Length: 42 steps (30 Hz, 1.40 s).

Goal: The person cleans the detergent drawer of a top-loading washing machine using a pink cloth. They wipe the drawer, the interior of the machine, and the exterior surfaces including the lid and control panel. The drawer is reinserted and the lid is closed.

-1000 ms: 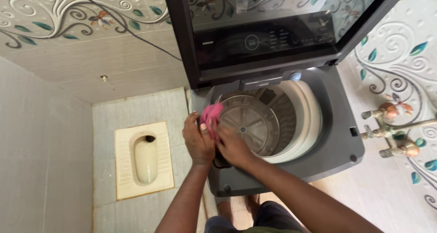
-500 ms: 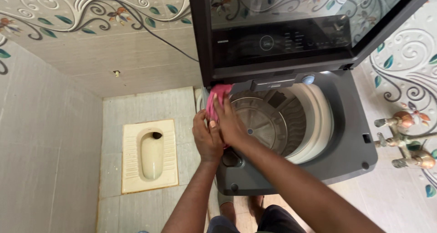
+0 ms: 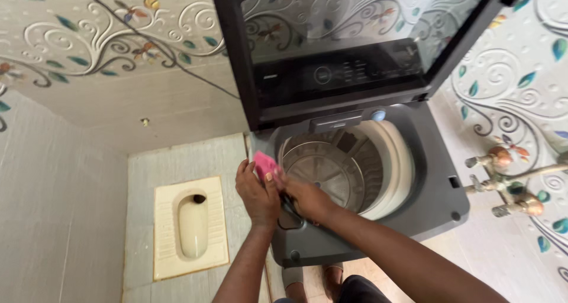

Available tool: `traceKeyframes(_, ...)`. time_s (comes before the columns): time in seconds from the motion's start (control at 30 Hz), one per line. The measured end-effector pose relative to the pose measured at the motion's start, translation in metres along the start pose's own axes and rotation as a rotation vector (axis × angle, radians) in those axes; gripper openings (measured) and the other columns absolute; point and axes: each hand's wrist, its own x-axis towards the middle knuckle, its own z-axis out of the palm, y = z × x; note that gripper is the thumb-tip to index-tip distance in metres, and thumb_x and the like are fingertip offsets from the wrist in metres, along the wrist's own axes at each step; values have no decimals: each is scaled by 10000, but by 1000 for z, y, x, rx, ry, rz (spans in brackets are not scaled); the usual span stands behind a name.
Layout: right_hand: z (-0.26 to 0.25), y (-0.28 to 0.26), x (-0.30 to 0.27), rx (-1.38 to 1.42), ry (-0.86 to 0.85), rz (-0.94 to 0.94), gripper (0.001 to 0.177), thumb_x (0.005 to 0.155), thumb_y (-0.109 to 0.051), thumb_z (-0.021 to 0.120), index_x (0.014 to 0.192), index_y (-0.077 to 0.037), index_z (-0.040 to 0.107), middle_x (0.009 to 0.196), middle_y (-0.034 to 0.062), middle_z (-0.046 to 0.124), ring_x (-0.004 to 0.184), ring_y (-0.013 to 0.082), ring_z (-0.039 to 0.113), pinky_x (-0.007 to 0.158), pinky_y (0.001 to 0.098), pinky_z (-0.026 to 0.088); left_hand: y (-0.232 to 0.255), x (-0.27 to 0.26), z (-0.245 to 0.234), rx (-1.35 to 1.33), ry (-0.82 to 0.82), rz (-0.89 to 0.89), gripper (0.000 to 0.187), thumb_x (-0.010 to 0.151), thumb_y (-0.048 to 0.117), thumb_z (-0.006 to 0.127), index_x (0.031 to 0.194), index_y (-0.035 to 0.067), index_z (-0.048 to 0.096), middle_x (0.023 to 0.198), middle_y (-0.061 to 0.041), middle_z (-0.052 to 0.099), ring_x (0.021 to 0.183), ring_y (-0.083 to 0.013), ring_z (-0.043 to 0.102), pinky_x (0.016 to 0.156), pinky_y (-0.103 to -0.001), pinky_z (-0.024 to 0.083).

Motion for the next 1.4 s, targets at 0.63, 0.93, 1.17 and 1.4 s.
traceKeyframes(0.63,-247,-15,-8,41,526,-217,376,868,59,608,1202,-62,730,1165,107,718,979,134,609,835,269,496,156,231,-39,122,528,600,386,1079,315,514,1343,38,566,1482,-201,476,1425,-340,393,1158,-513,282)
traceKeyframes(0.93,-221,-172,137,-639,822,-743,589,1055,-192,623,1586,-48,411,1663,191,335,1569,368,259,1239,513,267,165,280,-40,-318,244,441,592,1128,506,407,1404,-3,532,1353,-214,587,1297,-367,557,1120,-455,412)
traceKeyframes(1.17,-207,-182,142,-1044,585,-912,639,989,-220,605,1605,-141,449,1696,58,363,1594,302,290,1272,491,254,168,253,-40,-268,327,361,502,1116,469,394,1302,36,567,1199,-153,614,1113,-330,578,1013,-459,421)
traceKeyframes(1.4,-264,-149,66,-1006,859,-699,604,946,-175,679,1531,-191,531,1610,81,457,1523,321,392,1225,516,289,180,222,-58,-285,329,443,445,1164,428,414,1310,24,529,1258,-159,591,1189,-320,552,1073,-431,419)
